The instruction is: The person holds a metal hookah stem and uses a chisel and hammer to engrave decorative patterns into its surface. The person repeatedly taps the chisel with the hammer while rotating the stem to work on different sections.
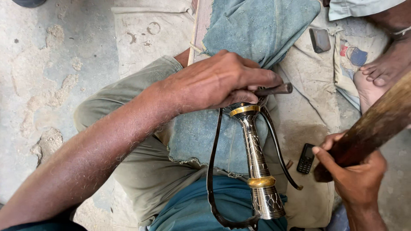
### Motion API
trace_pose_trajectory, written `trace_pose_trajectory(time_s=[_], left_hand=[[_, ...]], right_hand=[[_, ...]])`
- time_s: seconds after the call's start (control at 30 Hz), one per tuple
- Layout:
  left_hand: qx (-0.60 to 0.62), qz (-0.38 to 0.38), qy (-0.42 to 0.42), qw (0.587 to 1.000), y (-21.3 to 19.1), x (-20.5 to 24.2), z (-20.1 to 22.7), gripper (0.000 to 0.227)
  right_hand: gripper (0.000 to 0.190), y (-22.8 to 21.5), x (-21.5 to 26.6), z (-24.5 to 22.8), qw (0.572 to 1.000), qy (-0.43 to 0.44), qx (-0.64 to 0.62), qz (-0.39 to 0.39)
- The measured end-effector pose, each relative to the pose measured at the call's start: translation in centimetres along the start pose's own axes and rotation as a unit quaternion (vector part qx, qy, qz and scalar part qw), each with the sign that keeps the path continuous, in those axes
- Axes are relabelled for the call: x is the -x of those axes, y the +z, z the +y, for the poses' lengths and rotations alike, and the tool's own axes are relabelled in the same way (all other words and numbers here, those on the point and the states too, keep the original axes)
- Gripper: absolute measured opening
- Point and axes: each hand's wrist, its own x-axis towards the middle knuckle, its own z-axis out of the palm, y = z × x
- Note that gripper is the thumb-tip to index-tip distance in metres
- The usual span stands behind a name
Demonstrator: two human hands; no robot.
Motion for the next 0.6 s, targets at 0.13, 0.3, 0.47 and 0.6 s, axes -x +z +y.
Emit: trace_pose_trajectory(time_s=[0.13, 0.3, 0.47, 0.6], left_hand=[[-0.02, -0.021, -0.004, 1.0, 0.0, -0.7, 0.6, 0.047], [-0.049, -0.077, -0.028, 0.995, -0.6, -1.5, 1.5, 0.04], [-0.026, -0.086, 0.002, 0.996, -1.0, -1.4, 1.6, 0.036], [-0.037, -0.079, 0.01, 0.996, -0.8, -1.2, 1.8, 0.039]], right_hand=[[0.026, 0.9, -0.6, -3.5, 0.975, -0.072, 0.207, 0.043], [0.026, 2.1, -0.9, -3.1, 0.926, -0.143, 0.331, 0.112], [0.019, 2.3, -0.2, -0.8, 0.958, -0.16, 0.209, 0.112], [0.022, 2.0, -1.0, -0.9, 0.96, -0.149, 0.214, 0.102]])
